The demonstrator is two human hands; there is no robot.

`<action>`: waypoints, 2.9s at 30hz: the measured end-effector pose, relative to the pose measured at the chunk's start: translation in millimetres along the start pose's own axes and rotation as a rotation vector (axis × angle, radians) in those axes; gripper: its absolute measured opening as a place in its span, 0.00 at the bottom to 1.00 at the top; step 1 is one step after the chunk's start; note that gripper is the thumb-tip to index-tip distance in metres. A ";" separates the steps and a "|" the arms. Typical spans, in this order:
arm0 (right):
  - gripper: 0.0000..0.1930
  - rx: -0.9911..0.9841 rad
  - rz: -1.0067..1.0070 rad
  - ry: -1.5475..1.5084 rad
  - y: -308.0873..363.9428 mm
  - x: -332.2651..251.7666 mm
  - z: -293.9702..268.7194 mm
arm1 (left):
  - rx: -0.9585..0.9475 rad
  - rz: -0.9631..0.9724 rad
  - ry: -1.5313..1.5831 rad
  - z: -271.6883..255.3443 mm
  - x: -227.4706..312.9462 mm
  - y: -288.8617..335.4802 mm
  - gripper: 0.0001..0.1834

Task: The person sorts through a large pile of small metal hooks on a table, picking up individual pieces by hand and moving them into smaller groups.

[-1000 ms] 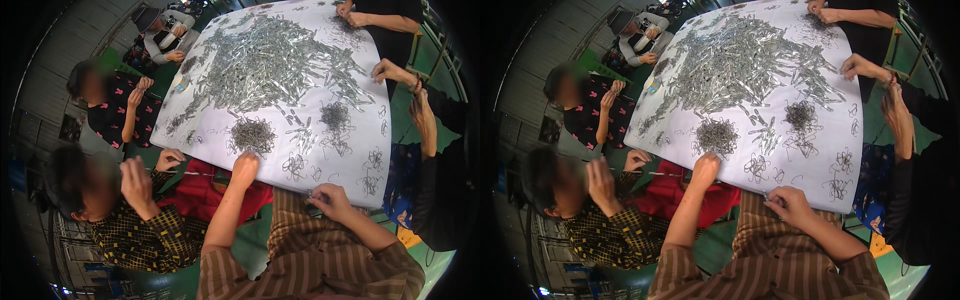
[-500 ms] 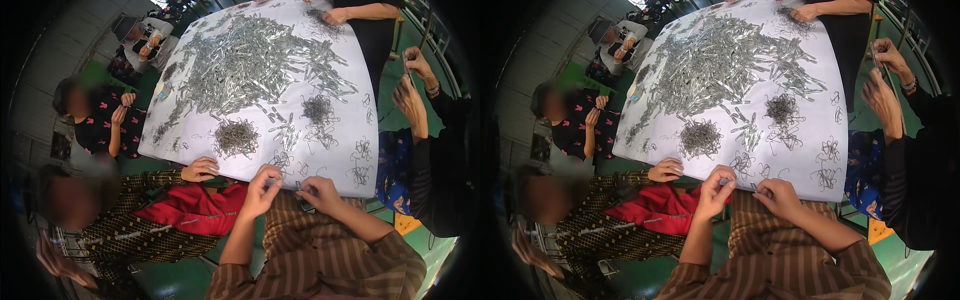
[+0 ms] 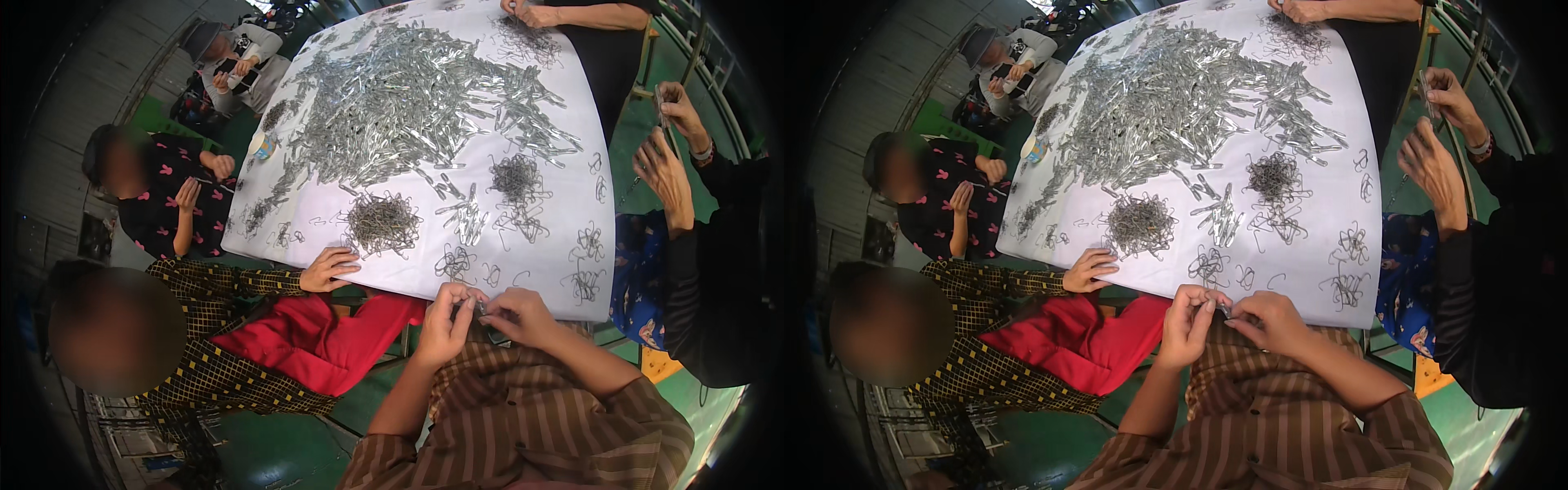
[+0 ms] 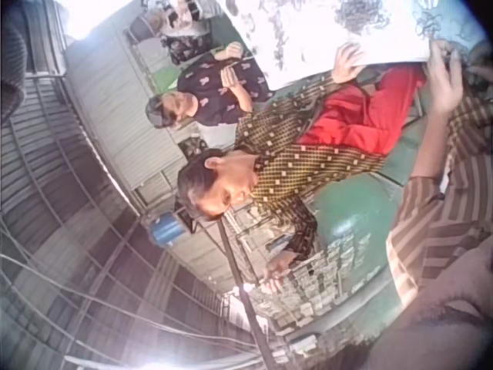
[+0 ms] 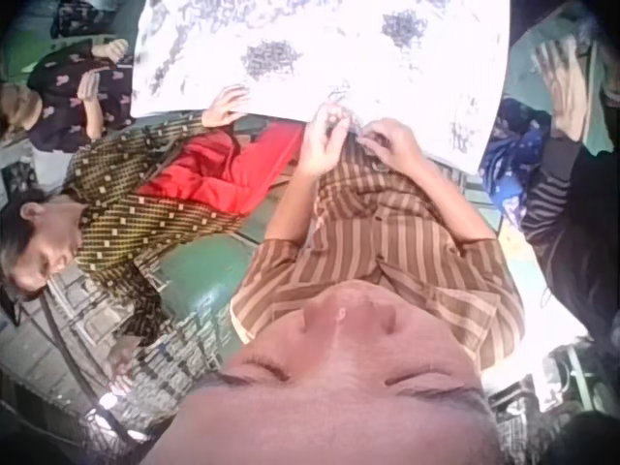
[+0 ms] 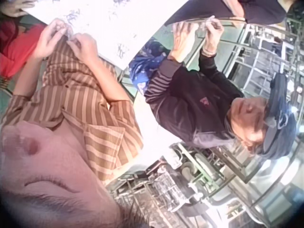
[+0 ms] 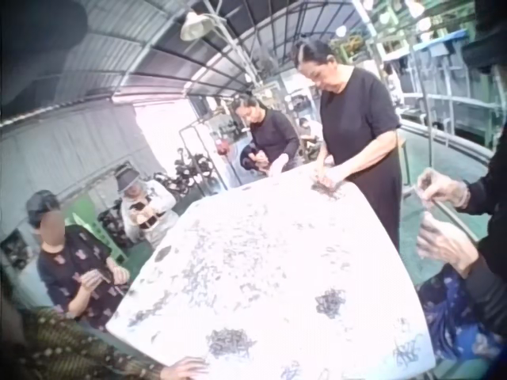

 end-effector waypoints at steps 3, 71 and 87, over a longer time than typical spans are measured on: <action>0.07 0.020 -0.099 0.045 -15.9 13.7 -12.2 | -0.007 0.050 -0.073 0.5 7.5 5.6 0.04; 0.06 0.129 0.207 -0.258 -4.9 14.1 -3.3 | 0.558 -0.131 -0.828 -141.9 -78.9 -45.3 0.06; 0.06 0.128 0.231 -0.231 -8.7 9.3 -1.9 | 0.080 -0.132 0.302 -17.8 -4.2 -11.1 0.04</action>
Point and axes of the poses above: each hand's wrist, its own y-axis away from the middle knuckle, its own z-axis out of the palm, x = y × z, the point moved 7 cm from there along -y, towards the middle knuckle, and after that the axes turned 2 degrees about x, right-handed, at the moved point
